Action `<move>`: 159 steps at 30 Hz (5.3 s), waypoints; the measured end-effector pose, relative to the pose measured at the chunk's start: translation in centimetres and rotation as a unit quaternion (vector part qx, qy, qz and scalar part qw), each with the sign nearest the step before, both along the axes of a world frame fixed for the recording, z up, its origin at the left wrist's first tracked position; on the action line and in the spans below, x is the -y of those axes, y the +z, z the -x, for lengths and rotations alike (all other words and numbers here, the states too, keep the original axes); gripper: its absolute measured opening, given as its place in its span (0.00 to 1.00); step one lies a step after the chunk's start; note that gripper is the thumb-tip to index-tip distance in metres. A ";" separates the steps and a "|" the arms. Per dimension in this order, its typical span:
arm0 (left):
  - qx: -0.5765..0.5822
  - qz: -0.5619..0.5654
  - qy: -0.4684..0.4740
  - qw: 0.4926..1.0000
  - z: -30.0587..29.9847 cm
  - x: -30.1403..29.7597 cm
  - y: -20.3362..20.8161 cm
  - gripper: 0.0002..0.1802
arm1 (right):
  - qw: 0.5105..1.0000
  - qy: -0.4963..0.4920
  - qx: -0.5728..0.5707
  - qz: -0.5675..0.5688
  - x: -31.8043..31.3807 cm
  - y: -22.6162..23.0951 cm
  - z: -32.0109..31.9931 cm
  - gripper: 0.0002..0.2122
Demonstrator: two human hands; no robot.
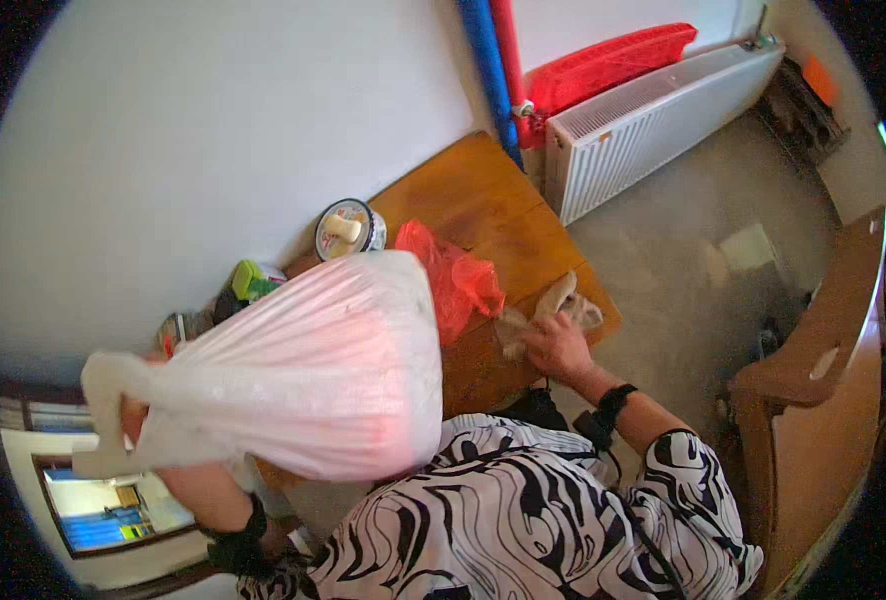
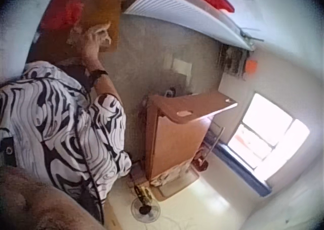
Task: The person wipes a cluttered wooden table with a cloth, moving aside plastic bags, a plate, a container, and a sieve to clean the surface underneath. The person continues wiping the table surface after rearranging the items.
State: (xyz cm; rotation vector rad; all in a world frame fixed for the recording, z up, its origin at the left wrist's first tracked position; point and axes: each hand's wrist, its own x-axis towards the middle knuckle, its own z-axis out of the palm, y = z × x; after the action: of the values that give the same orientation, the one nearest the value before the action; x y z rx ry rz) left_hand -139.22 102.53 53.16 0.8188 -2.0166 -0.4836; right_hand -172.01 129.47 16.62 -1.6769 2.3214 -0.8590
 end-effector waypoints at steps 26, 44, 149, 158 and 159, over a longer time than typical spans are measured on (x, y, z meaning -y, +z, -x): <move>-0.260 -0.381 0.214 0.861 -6.5 -11.1 -9.2 0.25 | 0.975 -0.184 -0.126 -0.003 8.7 0.1 10.9 0.13; -0.215 -0.455 0.240 0.830 -3.7 -9.4 -12.0 0.24 | 0.985 0.082 -0.103 -0.107 31.0 1.9 6.4 0.15; 0.419 -0.078 -0.128 0.896 0.1 -0.8 -29.4 0.41 | 0.979 0.159 -0.111 -0.056 15.6 0.3 -11.7 0.19; 0.348 -0.077 -0.112 0.928 -1.4 0.2 -33.7 0.17 | 0.956 -0.241 -0.009 -0.165 9.1 -2.0 0.0 0.11; 0.311 -0.091 -0.094 0.941 -1.0 0.5 -33.7 0.16 | 0.946 -0.207 0.104 -0.226 10.8 -4.4 -2.0 0.11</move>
State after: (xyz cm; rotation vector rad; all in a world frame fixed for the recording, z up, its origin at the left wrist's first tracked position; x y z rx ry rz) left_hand -138.19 102.00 19.42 0.9807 -2.6827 -0.5745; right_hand -169.99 118.64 12.18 -0.8903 2.5034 -0.4699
